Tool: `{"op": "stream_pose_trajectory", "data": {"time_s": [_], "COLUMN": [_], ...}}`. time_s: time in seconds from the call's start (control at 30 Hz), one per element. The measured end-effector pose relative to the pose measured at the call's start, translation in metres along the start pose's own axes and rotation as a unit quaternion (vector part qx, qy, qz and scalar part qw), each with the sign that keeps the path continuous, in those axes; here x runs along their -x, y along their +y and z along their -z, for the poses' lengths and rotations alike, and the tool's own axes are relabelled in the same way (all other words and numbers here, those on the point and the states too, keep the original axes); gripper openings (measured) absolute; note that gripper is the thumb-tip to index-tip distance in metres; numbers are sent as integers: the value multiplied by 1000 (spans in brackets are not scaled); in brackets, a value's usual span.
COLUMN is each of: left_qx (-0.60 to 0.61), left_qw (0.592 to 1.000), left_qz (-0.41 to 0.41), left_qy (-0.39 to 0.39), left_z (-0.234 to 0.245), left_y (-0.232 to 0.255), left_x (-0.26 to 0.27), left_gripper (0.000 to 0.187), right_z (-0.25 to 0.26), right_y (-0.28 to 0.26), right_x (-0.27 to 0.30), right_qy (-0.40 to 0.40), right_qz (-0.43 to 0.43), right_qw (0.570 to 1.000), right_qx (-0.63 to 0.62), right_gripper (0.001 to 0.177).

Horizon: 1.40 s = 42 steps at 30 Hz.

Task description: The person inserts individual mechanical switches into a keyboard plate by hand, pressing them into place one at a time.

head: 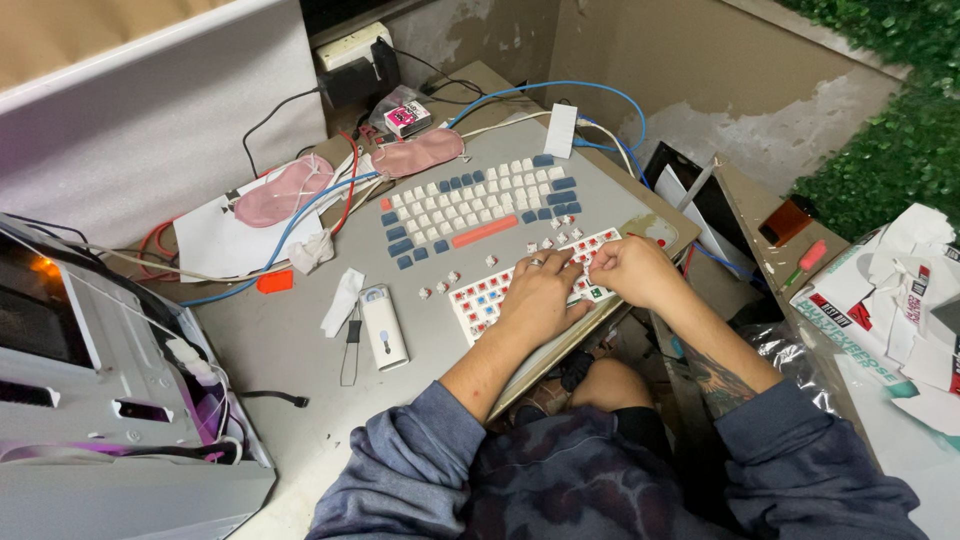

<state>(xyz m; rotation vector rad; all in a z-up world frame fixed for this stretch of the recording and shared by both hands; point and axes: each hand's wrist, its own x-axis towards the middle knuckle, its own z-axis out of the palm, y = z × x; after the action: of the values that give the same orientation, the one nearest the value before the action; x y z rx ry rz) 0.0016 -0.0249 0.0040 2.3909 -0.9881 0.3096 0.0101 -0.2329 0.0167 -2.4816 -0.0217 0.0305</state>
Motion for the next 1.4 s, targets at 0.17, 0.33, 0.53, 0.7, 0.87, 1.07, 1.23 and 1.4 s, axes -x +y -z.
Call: {"op": "stream_pose_trajectory", "data": {"time_s": [0.17, 0.33, 0.53, 0.7, 0.87, 1.07, 1.23, 1.4], "left_qx": [-2, -5, 0, -2, 3, 3, 3, 3], "left_qw": [1000, 1000, 1000, 1000, 1000, 1000, 1000, 1000], "left_qz": [-3, -5, -3, -6, -1, -2, 0, -3], "left_qy": [4, 7, 1, 7, 0, 0, -2, 4], "left_z": [0, -2, -1, -2, -1, 0, 0, 0], "left_y": [-1, -1, -1, -1, -1, 0, 0, 0], "left_x": [1, 1, 1, 1, 1, 1, 1, 1], "left_gripper": [59, 59, 59, 59, 58, 59, 59, 59], "right_z": [0, -1, 0, 0, 1, 3, 2, 1], "right_y": [-10, -17, -17, -13, -15, -19, -20, -20], "right_x": [4, 7, 7, 5, 8, 10, 10, 11], "right_qy": [15, 22, 25, 14, 17, 14, 21, 24], "right_qz": [35, 54, 70, 64, 77, 78, 83, 85], "right_qw": [999, 995, 993, 995, 994, 995, 994, 993], "right_qx": [39, 82, 88, 79, 74, 68, 73, 78], "right_gripper": [15, 14, 14, 13, 14, 14, 13, 13]}}
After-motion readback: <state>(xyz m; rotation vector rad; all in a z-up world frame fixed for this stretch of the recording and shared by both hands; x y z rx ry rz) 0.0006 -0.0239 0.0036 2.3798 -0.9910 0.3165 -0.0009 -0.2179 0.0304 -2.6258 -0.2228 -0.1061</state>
